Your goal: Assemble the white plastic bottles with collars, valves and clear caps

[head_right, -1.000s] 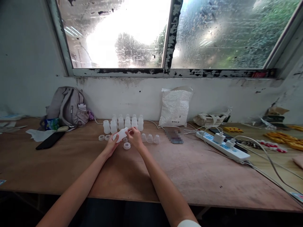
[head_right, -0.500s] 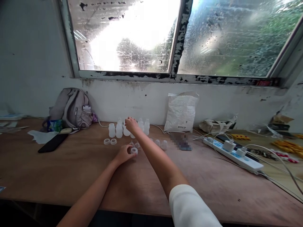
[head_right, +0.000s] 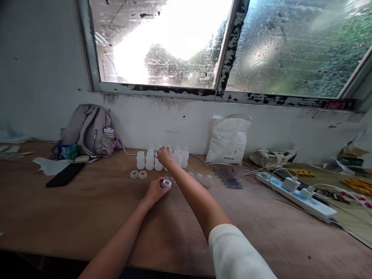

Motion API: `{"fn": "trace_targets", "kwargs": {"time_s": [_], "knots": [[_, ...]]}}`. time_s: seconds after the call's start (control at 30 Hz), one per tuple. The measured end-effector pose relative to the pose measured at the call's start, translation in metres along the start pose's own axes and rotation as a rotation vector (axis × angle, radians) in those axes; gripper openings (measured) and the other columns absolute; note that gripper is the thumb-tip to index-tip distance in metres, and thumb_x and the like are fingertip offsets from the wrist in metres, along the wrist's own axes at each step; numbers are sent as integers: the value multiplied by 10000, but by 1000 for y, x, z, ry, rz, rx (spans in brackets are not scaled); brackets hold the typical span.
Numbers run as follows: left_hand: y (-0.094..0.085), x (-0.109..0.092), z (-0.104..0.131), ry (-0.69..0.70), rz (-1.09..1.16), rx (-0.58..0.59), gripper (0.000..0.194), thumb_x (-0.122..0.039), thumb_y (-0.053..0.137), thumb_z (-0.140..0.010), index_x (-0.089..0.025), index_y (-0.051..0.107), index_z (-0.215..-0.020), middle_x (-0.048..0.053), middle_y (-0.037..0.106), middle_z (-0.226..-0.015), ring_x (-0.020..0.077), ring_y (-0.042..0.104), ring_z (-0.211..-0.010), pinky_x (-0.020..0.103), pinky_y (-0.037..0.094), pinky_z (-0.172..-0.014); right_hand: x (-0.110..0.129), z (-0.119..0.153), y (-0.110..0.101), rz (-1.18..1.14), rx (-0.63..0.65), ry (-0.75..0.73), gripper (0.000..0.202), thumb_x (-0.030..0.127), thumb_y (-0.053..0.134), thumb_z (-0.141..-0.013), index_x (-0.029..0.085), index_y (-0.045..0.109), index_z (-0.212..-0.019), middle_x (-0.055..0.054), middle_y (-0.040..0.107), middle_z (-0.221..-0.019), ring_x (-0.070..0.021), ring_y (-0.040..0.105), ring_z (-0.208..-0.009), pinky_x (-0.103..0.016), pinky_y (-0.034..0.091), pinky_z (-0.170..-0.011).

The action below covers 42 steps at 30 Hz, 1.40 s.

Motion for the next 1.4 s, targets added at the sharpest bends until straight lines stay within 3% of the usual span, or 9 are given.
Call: {"fn": "trace_targets", "kwargs": {"time_s": [0.17, 0.3, 0.43, 0.57, 0.7, 0.9, 1.07, 1.4], "knots": [[-11, 1, -4, -17, 37, -82, 276, -208, 632, -599, -191, 561, -865, 72, 613, -807, 220, 564, -768, 322, 402, -707, 1, 10, -22, -41, -83, 46, 218, 269, 433, -838, 143, 592, -919, -148, 566, -997, -263, 406, -1032, -384, 257, -857], [-20, -10, -4, 87, 58, -179, 300, -155, 623, -585, -170, 558, -877, 94, 570, -856, 241, 527, -845, 357, 389, -778, -9, 47, -35, -267, -145, 167, 313, 365, 337, -864, 171, 580, -905, -116, 580, -928, -222, 501, -896, -316, 335, -753], [-19, -27, 3, 202, 47, -149, 335, -189, 621, -611, -178, 547, -937, 90, 532, -941, 232, 501, -908, 347, 384, -823, -24, 107, -16, -438, -34, 336, 338, 500, 454, -771, 191, 588, -770, -84, 609, -732, -210, 558, -712, -273, 350, -614], [-5, -50, 17, 328, -45, 11, 371, -224, 628, -624, -191, 535, -982, 75, 522, -979, 225, 481, -965, 340, 378, -854, -35, 159, 3, -716, 31, 396, 385, 538, 432, -761, 195, 532, -618, -32, 563, -526, -151, 534, -496, -233, 341, -478], [8, -66, 30, 405, -43, 131, 381, -229, 620, -633, -203, 519, -999, 65, 545, -993, 213, 498, -968, 324, 383, -854, -40, 189, 24, -1120, 230, 457, 407, 573, 422, -739, 174, 504, -722, 11, 543, -502, -87, 436, -308, -196, 294, -315], [18, -66, 32, 359, 36, 303, 296, -259, 641, -602, -190, 533, -869, 13, 593, -793, 144, 541, -700, 235, 416, -632, -33, 207, 26, -1471, 314, 401, 397, 488, 569, -672, 140, 502, -850, 35, 539, -503, -77, 488, -389, -173, 369, -355], [27, -52, 26, 190, 141, 462, 335, -337, 695, -541, -160, 519, -766, -44, 528, -610, 88, 460, -541, 182, 347, -483, -26, 211, 22, -1593, 265, 403, 354, 456, 570, -682, 143, 476, -819, 46, 526, -482, -78, 483, -399, -179, 365, -371], [28, -44, 25, 103, 296, 482, 369, -333, 717, -534, -152, 513, -782, -26, 573, -666, 104, 522, -594, 211, 409, -552, -21, 212, 17, -1615, 211, 369, 286, 361, 583, -692, 162, 455, -851, 60, 520, -507, -71, 472, -423, -182, 363, -400]]}}
Point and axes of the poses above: each hand's wrist, its own z-axis away from the middle knuckle, its own y-axis out of the palm, x = y × z, the point moved 8 cm from there along -z, towards the middle knuckle
